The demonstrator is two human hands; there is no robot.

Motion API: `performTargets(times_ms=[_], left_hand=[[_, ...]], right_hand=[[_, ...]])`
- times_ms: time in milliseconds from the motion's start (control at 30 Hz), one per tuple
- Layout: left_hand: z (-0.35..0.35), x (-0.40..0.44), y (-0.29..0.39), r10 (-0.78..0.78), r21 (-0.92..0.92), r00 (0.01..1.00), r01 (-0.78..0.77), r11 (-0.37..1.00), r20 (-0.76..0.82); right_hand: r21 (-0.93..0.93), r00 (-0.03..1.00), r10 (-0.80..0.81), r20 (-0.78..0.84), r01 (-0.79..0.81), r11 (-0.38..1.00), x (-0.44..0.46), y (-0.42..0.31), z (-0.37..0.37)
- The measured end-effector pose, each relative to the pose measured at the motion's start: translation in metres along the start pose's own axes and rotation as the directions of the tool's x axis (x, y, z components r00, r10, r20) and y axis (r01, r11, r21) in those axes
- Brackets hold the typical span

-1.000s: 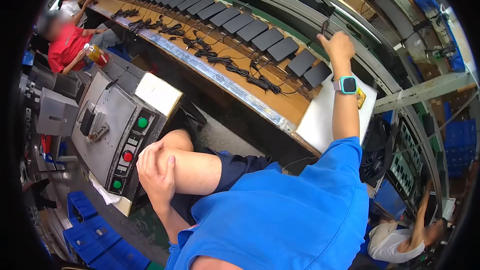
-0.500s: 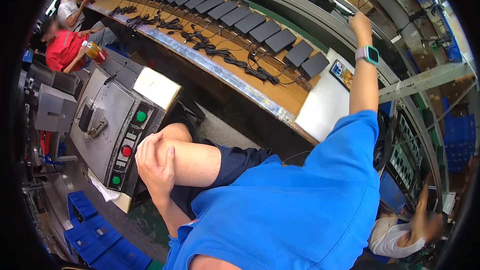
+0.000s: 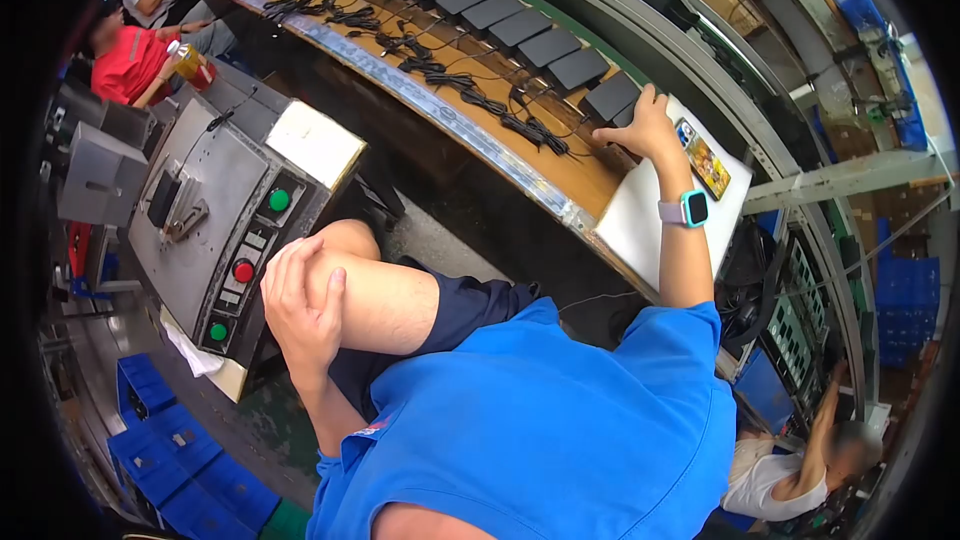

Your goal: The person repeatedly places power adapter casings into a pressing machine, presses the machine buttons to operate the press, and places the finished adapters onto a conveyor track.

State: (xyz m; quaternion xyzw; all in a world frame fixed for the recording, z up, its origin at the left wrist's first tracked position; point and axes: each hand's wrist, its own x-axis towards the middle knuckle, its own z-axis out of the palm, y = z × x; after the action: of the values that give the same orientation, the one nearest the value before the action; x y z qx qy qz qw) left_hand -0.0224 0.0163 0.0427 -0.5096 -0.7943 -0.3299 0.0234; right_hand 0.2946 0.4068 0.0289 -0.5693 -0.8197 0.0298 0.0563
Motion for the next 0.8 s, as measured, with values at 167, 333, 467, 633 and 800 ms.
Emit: performTargets(times_ms=[167,333,467,633,800], left_hand=[[-0.002,0.000,0.000,0.024,-0.037,1.000,-0.024,0.999,-0.020],[-0.003,-0.007,-0.009,-0.001,-0.093,0.997,-0.007,0.996,-0.083],[-0.019,-0.021,-0.050,-0.041,-0.460,0.998,0.017,0.888,-0.042],[-0.023,-0.006,-0.174,-0.400,-0.421,0.837,0.230,0.877,-0.374],[-0.058,0.059,-0.324,-0.360,-0.101,0.692,0.386,0.917,-0.626]], right_hand=[[0.053,0.998,-0.033,0.062,0.030,0.998,0.024,-0.015,0.005],[-0.001,0.993,-0.111,-0.033,0.111,0.994,0.007,-0.042,-0.037],[-0.096,0.802,-0.326,-0.501,0.322,0.942,-0.018,-0.026,-0.120],[0.599,0.636,-0.234,-0.735,0.771,0.216,-0.009,-0.090,-0.211],[0.937,0.799,-0.559,-0.220,0.333,0.108,0.012,-0.192,-0.183]])
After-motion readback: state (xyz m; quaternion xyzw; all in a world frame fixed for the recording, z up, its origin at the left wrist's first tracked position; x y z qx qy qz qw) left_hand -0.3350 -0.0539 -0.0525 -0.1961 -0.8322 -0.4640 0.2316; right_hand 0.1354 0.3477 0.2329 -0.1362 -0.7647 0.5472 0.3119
